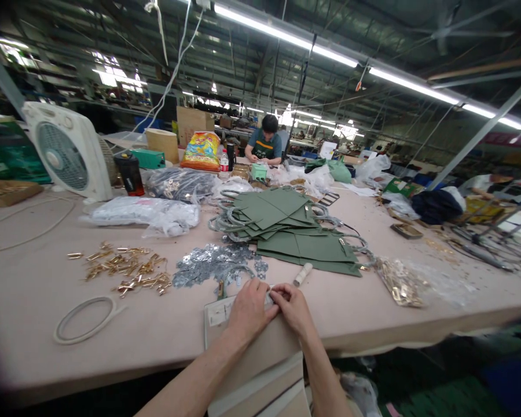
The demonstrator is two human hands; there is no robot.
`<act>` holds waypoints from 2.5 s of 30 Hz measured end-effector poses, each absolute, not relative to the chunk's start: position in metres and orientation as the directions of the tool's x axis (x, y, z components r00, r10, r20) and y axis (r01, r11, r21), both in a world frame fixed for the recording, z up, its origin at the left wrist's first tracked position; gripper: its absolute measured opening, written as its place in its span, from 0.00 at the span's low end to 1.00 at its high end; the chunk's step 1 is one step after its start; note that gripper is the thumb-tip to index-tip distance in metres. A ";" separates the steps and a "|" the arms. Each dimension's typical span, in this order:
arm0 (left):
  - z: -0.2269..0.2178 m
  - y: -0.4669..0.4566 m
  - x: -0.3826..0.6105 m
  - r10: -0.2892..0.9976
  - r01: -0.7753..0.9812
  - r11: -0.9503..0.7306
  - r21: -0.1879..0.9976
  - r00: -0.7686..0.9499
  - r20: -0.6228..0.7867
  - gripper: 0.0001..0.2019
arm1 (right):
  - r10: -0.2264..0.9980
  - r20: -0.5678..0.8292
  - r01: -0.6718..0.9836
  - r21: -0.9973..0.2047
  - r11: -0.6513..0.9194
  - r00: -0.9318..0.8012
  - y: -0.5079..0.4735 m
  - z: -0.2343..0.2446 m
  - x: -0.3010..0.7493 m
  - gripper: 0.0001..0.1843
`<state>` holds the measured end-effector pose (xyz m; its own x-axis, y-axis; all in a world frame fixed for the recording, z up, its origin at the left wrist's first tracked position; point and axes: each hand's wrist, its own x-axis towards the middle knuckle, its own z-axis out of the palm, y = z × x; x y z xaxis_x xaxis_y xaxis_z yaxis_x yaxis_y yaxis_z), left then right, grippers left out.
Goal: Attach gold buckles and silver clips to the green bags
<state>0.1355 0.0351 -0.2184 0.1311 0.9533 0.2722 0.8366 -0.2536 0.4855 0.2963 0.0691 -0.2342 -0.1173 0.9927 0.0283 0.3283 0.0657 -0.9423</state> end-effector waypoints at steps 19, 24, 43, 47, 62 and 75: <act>-0.230 0.033 0.136 0.963 0.749 -0.234 0.620 0.089 0.255 0.32 | 0.852 0.102 0.559 -0.714 0.422 -0.513 0.130 -0.175 0.210 0.09; -0.233 0.032 0.136 0.964 0.763 -0.232 0.604 0.096 0.249 0.31 | 0.841 -0.081 0.759 -0.483 0.436 -0.535 0.146 -0.168 0.195 0.05; -0.231 0.025 0.131 0.936 0.737 -0.317 0.597 0.141 0.323 0.30 | 0.823 -0.136 0.801 -0.363 0.476 -0.551 0.158 -0.186 0.185 0.11; -0.228 0.025 0.130 0.931 0.740 -0.336 0.583 0.166 0.326 0.29 | 0.819 -0.118 0.787 -0.382 0.485 -0.562 0.159 -0.187 0.186 0.11; -0.220 0.031 0.115 0.916 0.683 -0.401 0.611 0.281 0.286 0.26 | 0.920 0.202 0.453 -0.822 0.345 -0.335 0.121 -0.177 0.218 0.17; -0.222 -0.016 0.007 0.810 0.617 -0.584 0.528 0.394 0.435 0.26 | 0.997 -0.042 -0.125 -0.991 -0.050 -0.067 -0.008 -0.226 0.233 0.22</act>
